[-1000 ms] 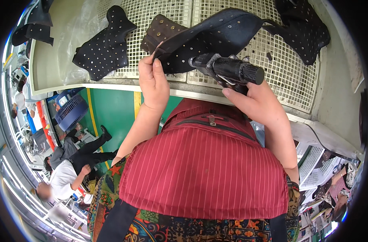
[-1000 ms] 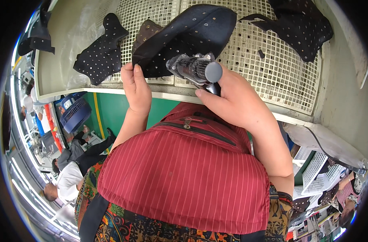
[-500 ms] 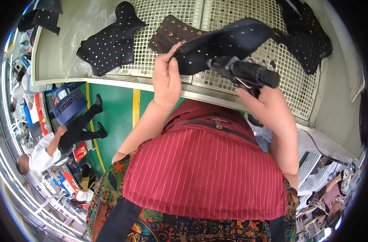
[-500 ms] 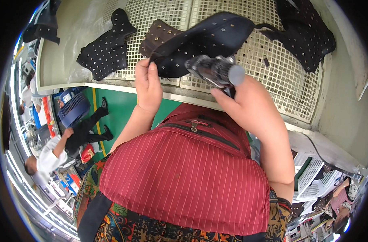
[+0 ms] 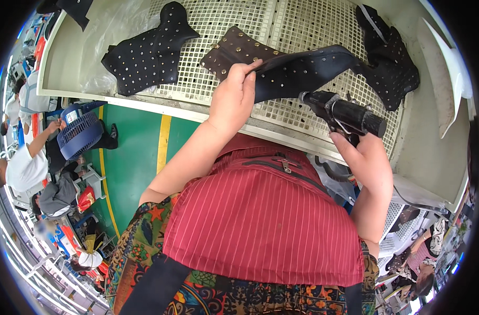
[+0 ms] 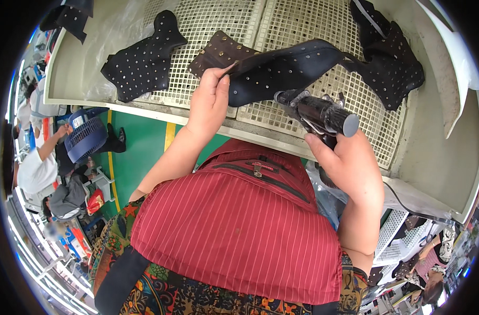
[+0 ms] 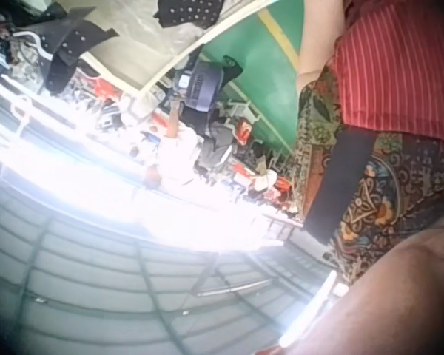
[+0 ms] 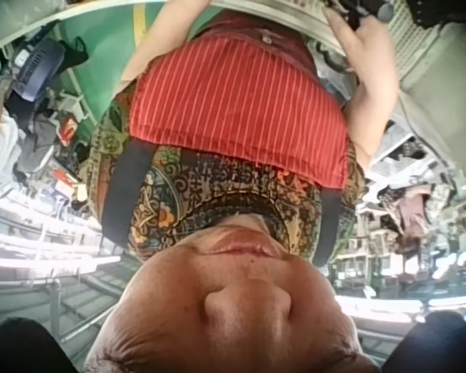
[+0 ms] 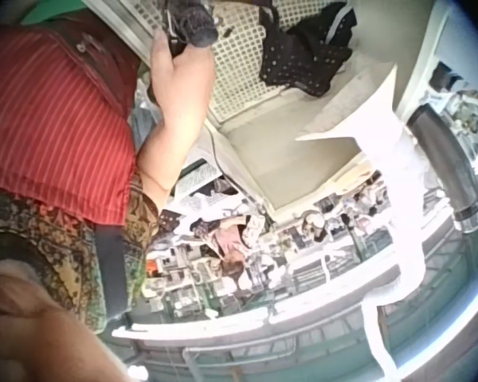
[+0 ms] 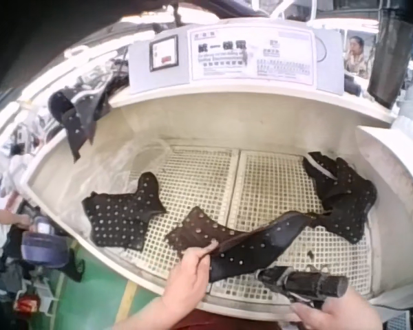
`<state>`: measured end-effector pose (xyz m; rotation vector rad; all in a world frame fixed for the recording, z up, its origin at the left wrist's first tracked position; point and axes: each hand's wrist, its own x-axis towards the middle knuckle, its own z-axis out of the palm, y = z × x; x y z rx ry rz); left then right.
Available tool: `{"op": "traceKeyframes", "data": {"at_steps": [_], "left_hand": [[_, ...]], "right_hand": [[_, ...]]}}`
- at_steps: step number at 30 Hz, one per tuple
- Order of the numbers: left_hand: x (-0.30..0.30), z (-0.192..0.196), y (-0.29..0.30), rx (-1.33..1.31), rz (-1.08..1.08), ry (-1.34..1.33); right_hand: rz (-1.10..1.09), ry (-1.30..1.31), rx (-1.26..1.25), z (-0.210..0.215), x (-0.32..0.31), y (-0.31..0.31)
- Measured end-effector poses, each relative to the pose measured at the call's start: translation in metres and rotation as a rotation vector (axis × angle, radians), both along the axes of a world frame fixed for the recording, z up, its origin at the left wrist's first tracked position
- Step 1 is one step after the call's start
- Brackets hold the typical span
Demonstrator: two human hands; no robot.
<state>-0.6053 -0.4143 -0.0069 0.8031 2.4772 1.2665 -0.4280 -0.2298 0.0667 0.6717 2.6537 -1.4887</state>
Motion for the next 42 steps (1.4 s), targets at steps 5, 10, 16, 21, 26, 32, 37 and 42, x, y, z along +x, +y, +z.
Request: {"op": "traceKeyframes", "data": {"at_steps": [5,10,16,21,26,32,37,42], "left_hand": [[-0.013,-0.002,0.011,0.028,-0.052,0.073],[-0.022,-0.001,0.017,-0.003,-0.092,0.086],[-0.027,0.002,0.019,-0.044,-0.124,0.079],[-0.034,0.002,0.023,-0.081,-0.163,0.069],[-0.037,0.003,0.026,-0.085,-0.185,0.056],[-0.042,0.0,0.03,-0.071,-0.211,0.071],[-0.043,0.002,0.03,-0.067,-0.214,0.055],[-0.056,0.01,0.028,0.016,-0.196,0.243]], "right_hand": [[0.001,0.045,0.103,-0.005,-0.01,-0.017],[-0.127,-0.14,0.163,0.021,-0.003,-0.021],[-0.078,-0.093,0.156,0.028,0.007,-0.03],[-0.277,-0.12,0.291,0.026,0.018,-0.024],[-0.357,-0.153,0.328,0.033,0.019,-0.031],[-0.279,-0.081,0.197,0.033,0.029,-0.04],[-0.409,-0.18,0.195,0.029,0.035,-0.034],[-0.489,0.008,0.057,-0.007,0.051,-0.001]]}}
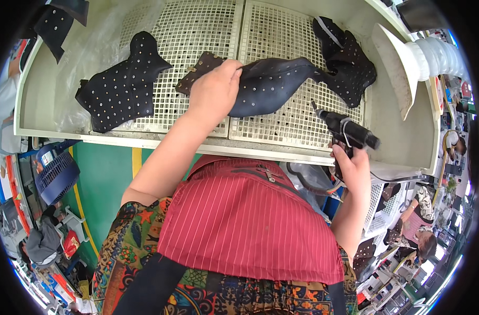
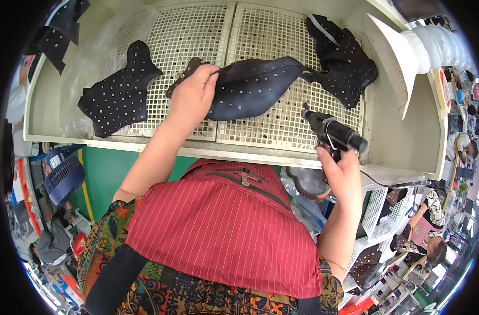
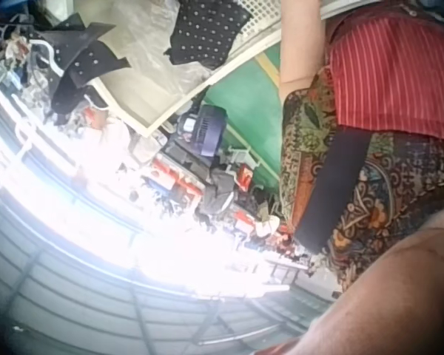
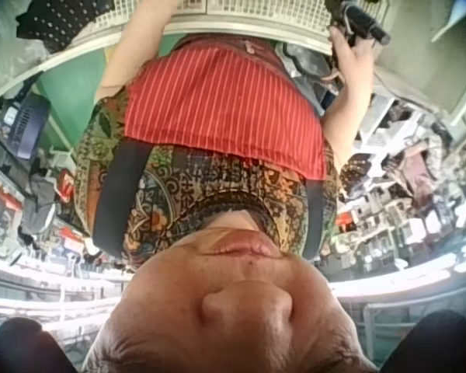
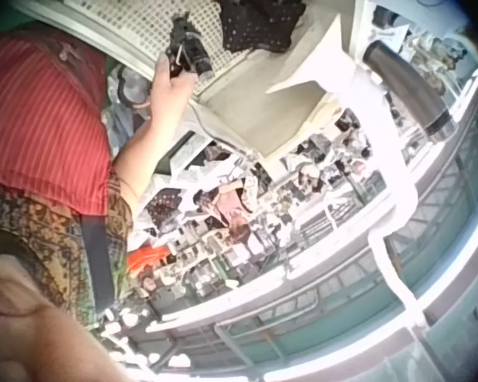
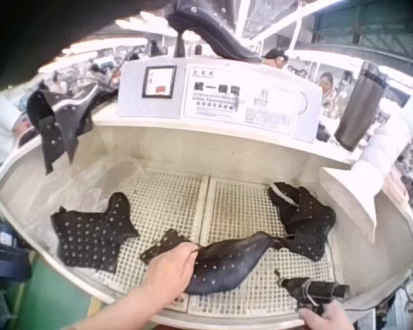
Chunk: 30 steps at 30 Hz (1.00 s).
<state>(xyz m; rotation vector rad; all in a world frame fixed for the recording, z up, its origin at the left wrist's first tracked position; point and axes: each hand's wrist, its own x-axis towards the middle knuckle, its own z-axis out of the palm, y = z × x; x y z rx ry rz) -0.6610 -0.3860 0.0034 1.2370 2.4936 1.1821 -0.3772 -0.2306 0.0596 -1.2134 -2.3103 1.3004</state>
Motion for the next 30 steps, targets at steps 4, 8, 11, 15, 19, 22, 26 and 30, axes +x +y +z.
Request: {"op": "traceKeyframes", "data": {"at_steps": [4,8,11,15,19,22,26,30], "left_hand": [[-0.024,0.036,-0.007,0.054,-0.067,0.071],[-0.039,0.074,-0.015,0.117,-0.174,0.124],[-0.043,0.092,-0.02,0.119,-0.3,0.296],[-0.033,0.099,-0.014,0.044,-0.445,0.366],[-0.014,0.099,-0.005,0.034,-0.498,0.342],[-0.012,0.099,-0.002,0.168,-0.413,0.26],[-0.011,0.078,-0.03,0.446,-0.081,0.034],[0.022,0.023,-0.071,0.571,0.202,-0.557]], "right_hand": [[-0.182,-0.047,-0.431,-0.046,0.007,0.029],[-0.265,-0.004,-0.568,-0.067,0.012,0.045],[0.094,-0.812,0.316,-0.034,0.001,0.047],[0.158,-0.15,0.447,0.031,-0.042,0.017],[0.52,0.188,0.779,0.061,-0.118,-0.015],[0.566,0.127,0.566,0.059,-0.151,-0.019],[0.345,0.275,0.263,0.055,-0.173,-0.017],[0.239,0.364,0.01,0.048,-0.182,-0.011]]}}
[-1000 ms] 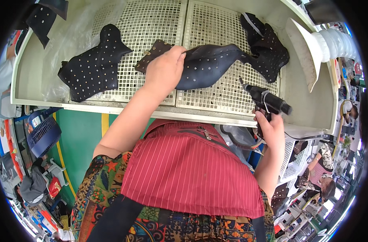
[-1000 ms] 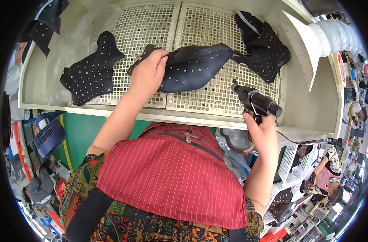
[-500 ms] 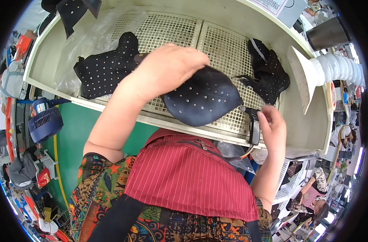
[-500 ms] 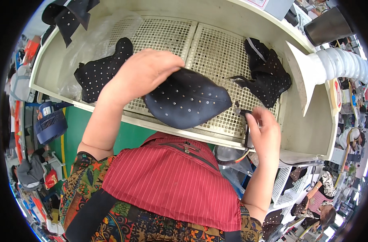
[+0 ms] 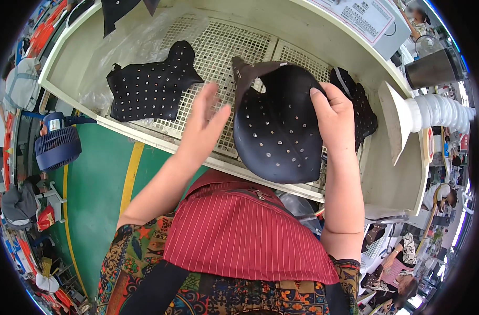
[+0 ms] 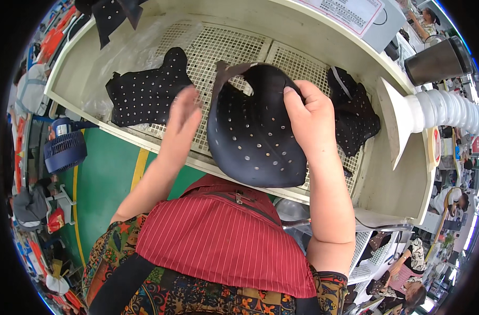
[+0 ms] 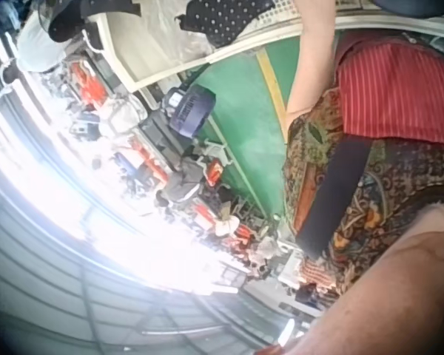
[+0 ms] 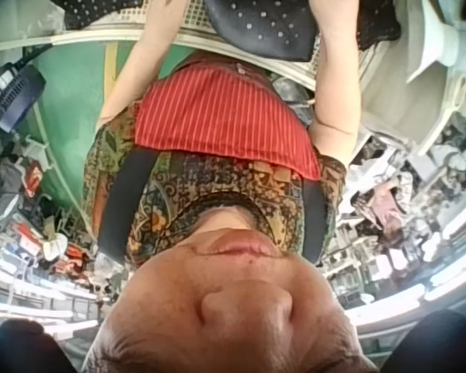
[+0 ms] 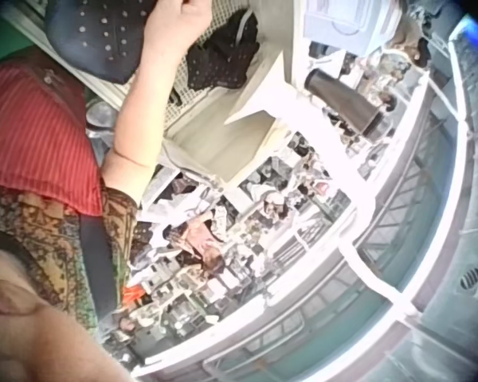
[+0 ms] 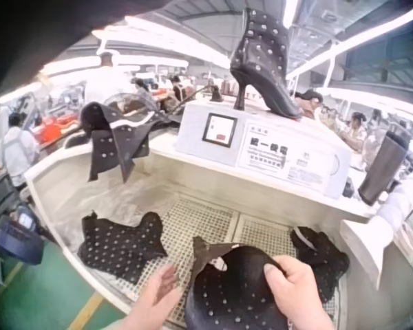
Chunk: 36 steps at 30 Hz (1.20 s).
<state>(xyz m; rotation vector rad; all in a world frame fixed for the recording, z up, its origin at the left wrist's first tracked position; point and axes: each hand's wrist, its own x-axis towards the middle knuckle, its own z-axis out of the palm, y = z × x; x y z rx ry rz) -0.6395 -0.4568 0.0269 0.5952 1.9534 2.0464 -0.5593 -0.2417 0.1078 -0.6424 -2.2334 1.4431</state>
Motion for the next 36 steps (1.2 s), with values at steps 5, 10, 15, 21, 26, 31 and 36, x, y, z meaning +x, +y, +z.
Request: {"op": "traceKeyframes", "data": {"at_steps": [5,10,15,21,26,31,36], "left_hand": [[0.028,-0.008,-0.025,0.047,-0.459,-0.747],[0.035,0.01,-0.02,0.052,-0.264,-0.585],[-0.008,0.032,-0.014,-0.025,-0.124,-0.141],[-0.087,0.067,0.042,-0.283,-0.202,0.553],[-0.11,0.058,0.081,-0.519,-0.518,0.108],[-0.098,0.05,0.103,-0.54,-0.553,0.097],[-0.094,0.041,0.113,-0.597,-0.609,0.209]], "right_hand": [[-0.014,0.035,-0.108,-0.01,-0.017,-0.007],[-0.039,0.144,-0.32,-0.02,-0.027,-0.01],[-0.096,0.273,-0.672,-0.034,-0.032,-0.014],[-0.109,-0.001,-0.937,-0.098,-0.027,0.004],[-0.141,-0.178,-0.784,-0.107,0.004,0.015],[-0.215,-0.428,0.363,-0.092,0.092,0.037],[-0.377,-0.682,0.747,-0.112,0.181,0.061]]}}
